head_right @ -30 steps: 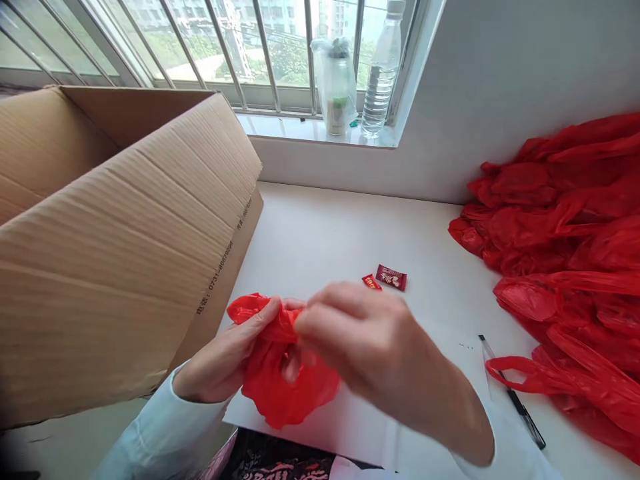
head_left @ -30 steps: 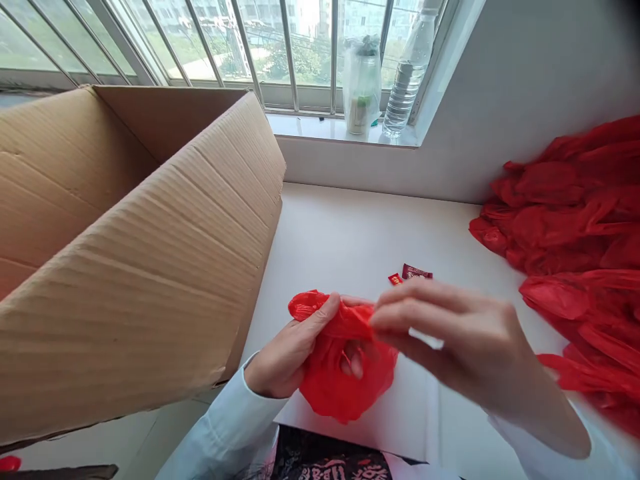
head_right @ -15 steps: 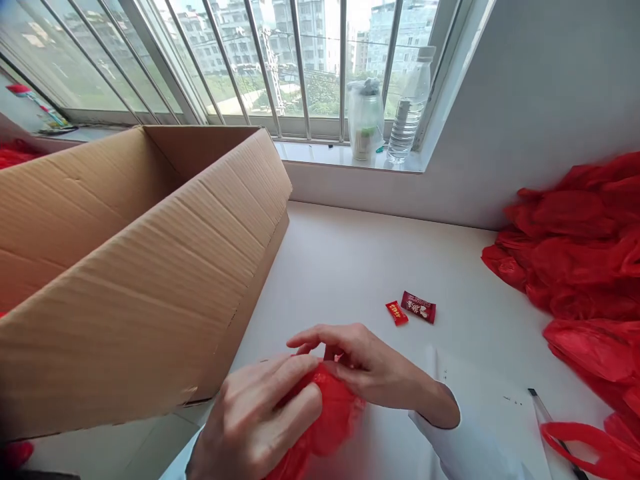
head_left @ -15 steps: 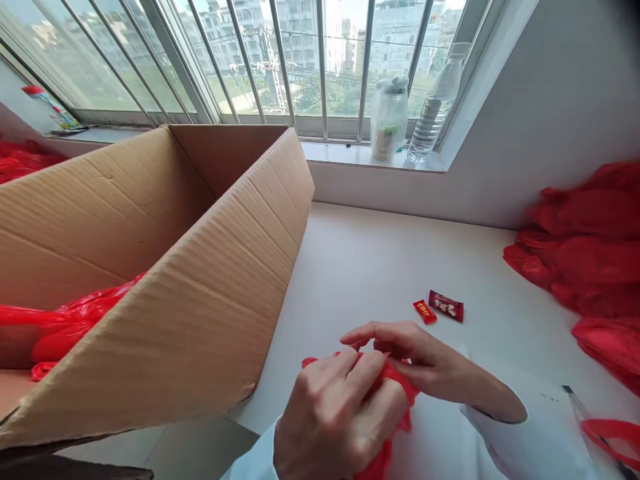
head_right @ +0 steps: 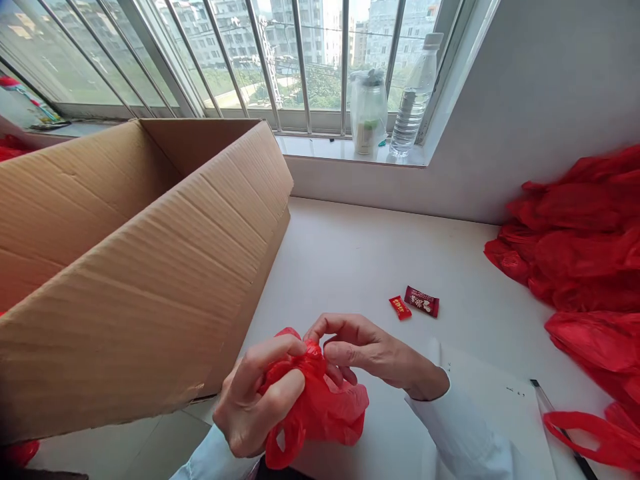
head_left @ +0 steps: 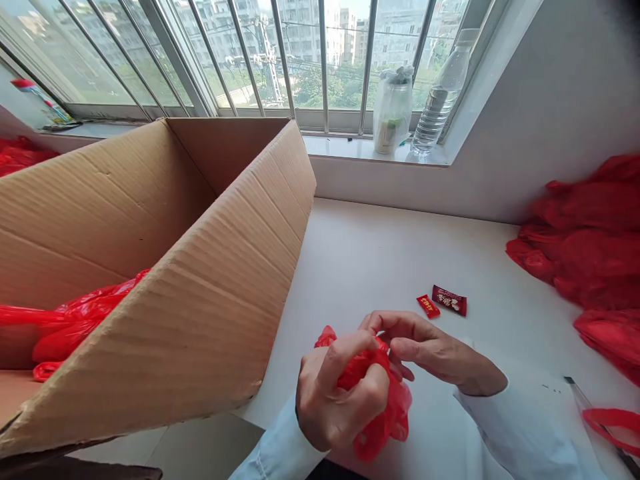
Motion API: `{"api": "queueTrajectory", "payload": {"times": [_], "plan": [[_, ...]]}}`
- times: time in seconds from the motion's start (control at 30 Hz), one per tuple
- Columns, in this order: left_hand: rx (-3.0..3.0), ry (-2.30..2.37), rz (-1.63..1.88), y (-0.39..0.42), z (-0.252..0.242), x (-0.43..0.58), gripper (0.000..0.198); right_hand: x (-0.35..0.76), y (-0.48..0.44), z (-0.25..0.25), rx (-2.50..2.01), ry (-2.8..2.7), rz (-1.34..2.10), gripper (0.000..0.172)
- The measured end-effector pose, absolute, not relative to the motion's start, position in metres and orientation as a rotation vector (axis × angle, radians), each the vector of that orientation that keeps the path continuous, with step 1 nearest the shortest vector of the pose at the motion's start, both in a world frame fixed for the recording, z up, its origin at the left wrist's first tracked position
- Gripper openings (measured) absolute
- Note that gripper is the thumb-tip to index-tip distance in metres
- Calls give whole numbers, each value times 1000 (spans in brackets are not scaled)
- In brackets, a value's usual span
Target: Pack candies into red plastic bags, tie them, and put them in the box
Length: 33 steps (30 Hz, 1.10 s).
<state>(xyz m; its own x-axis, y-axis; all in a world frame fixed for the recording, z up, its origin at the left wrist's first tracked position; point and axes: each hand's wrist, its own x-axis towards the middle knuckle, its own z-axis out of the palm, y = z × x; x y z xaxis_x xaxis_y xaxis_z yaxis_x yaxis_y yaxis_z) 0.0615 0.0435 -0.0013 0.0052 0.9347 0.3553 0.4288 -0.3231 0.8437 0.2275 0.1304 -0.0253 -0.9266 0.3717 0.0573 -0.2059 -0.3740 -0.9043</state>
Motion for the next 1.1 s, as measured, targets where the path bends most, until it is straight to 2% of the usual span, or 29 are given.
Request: {"api": "queueTrajectory", "payload": {"times": [0.2,0.3,0.43,0.57,0.73,0.87,0.9,1.03,1.07,1.1], "plan": [[2272,1591,1397,40,1,60,15,212,126,-20,-191,-1501,2429,16],[2336,1489,1346,45,-3,58,22,222,130,-18,-303,-1566,2281,28],[2552,1326,1127,46,-10,53,29,234,130,-14,-508,-1642,2060,14],[2599,1261,1005,33,-12,49,20,233,121,-13,-660,-1755,1771,17],[2385,1281,1090,17,-32,34,51,249,132,-36,-991,-1556,1467,28],[2281,1381,1049,3,-69,21,65,275,141,-55,-1268,-1831,1327,26],[2274,1379,1040,0,-77,20,66,278,138,-55,-1284,-1973,1251,33],[2252,1389,1116,-14,-101,20,68,259,113,-44,-955,-2536,882,92],[2213,1374,1119,-15,-105,19,69,248,105,-42,-847,-2624,827,99],[2164,1387,1105,-16,-107,17,72,235,98,-41,-766,-2690,777,98]]}}
